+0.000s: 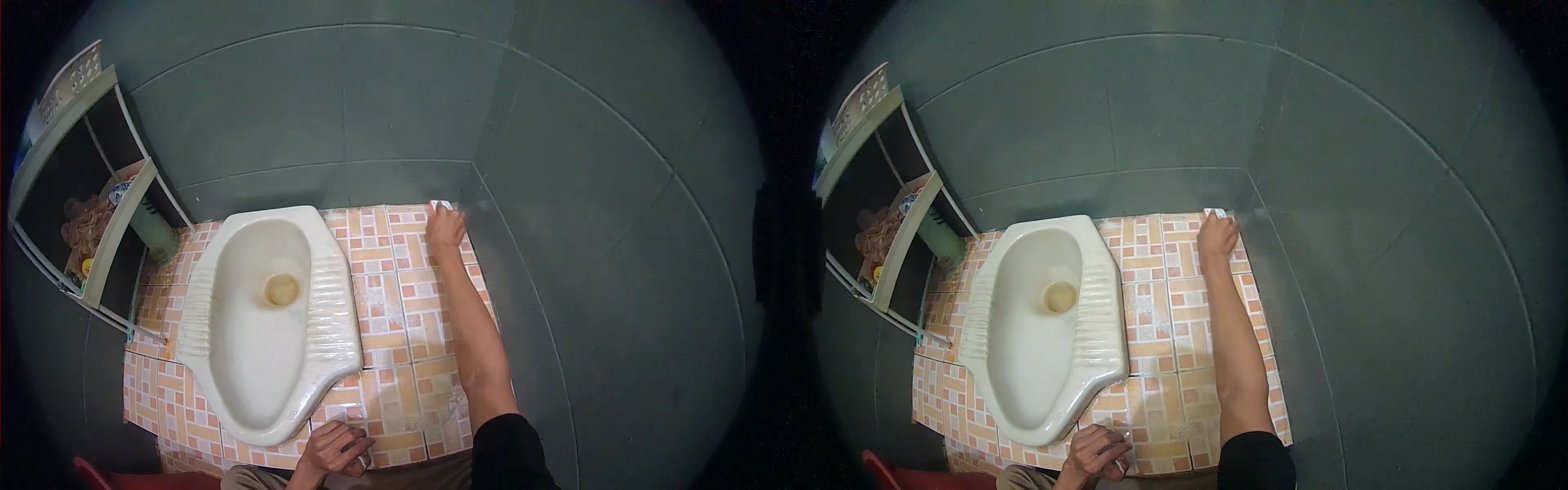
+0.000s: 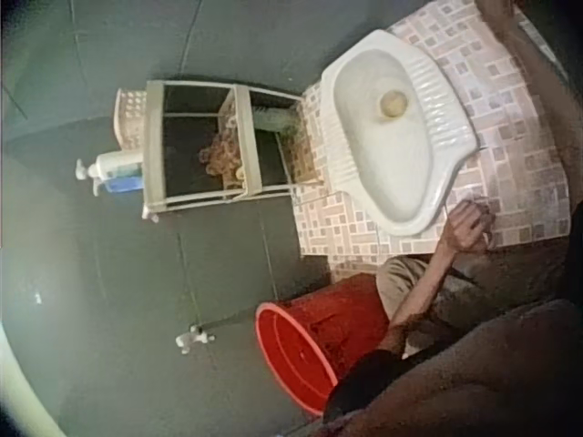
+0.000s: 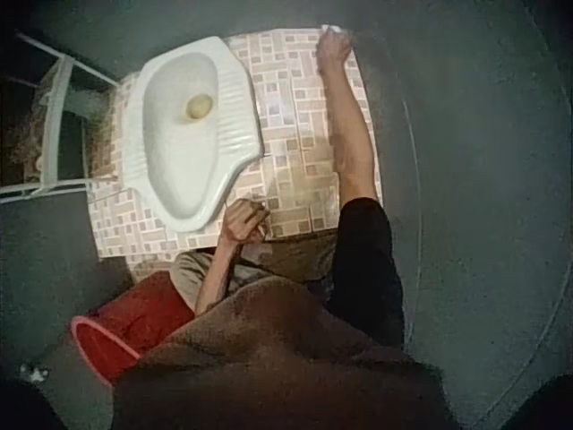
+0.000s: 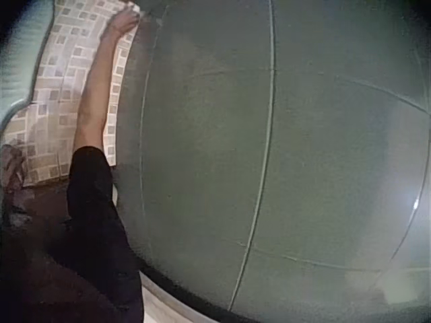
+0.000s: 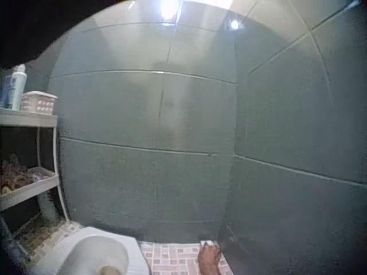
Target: The person scrubs the tiled floor around a squat toilet using a sponge.
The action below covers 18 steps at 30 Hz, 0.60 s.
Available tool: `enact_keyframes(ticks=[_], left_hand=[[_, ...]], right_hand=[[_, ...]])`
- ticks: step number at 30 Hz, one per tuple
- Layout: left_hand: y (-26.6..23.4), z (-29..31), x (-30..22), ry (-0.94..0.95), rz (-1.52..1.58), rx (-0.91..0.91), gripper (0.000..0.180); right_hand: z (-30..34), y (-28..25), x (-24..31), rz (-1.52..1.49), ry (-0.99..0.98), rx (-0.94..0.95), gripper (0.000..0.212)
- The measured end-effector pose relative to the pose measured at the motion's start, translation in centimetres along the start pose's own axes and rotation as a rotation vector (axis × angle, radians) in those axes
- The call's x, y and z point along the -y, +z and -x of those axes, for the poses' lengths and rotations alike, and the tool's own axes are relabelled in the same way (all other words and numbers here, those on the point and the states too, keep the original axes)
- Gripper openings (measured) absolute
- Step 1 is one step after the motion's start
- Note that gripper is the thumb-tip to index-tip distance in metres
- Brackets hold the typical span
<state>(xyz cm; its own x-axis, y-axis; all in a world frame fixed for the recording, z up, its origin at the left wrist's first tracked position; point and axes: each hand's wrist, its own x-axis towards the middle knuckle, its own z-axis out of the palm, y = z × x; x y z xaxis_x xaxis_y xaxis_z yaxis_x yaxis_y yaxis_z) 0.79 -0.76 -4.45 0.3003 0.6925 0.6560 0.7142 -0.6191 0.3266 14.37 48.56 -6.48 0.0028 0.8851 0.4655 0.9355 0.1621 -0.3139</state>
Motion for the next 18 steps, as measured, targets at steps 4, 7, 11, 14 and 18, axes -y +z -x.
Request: enact_keyframes(ticks=[4,7,11,14,18], left_hand=[[-0.3,-1.3,-0.9,-0.042,0.086,0.027,0.035],[-0.8,-0.5,-0.9,-0.06,0.075,0.024,0.035],[-1.4,-0.6,-0.9,-0.028,0.082,0.039,0.035],[-1.3,-2.0,-1.5,0.012,0.09,-0.036,0.029],[-2.7,-1.9,-2.9,0.03,0.114,-0.286,0.028]], right_hand=[[-0.3,0.5,1.2,0.061,-0.019,0.016,0.035],[2.9,2.2,7.8,0.043,-0.157,0.009,0.023],[6.3,1.2,13.5,0.01,-0.313,0.138,0.022],[8.4,0.5,10.8,-0.082,-0.333,-0.009,0.024],[12.9,-4.3,9.3,-0.309,-0.105,0.186,0.028]])
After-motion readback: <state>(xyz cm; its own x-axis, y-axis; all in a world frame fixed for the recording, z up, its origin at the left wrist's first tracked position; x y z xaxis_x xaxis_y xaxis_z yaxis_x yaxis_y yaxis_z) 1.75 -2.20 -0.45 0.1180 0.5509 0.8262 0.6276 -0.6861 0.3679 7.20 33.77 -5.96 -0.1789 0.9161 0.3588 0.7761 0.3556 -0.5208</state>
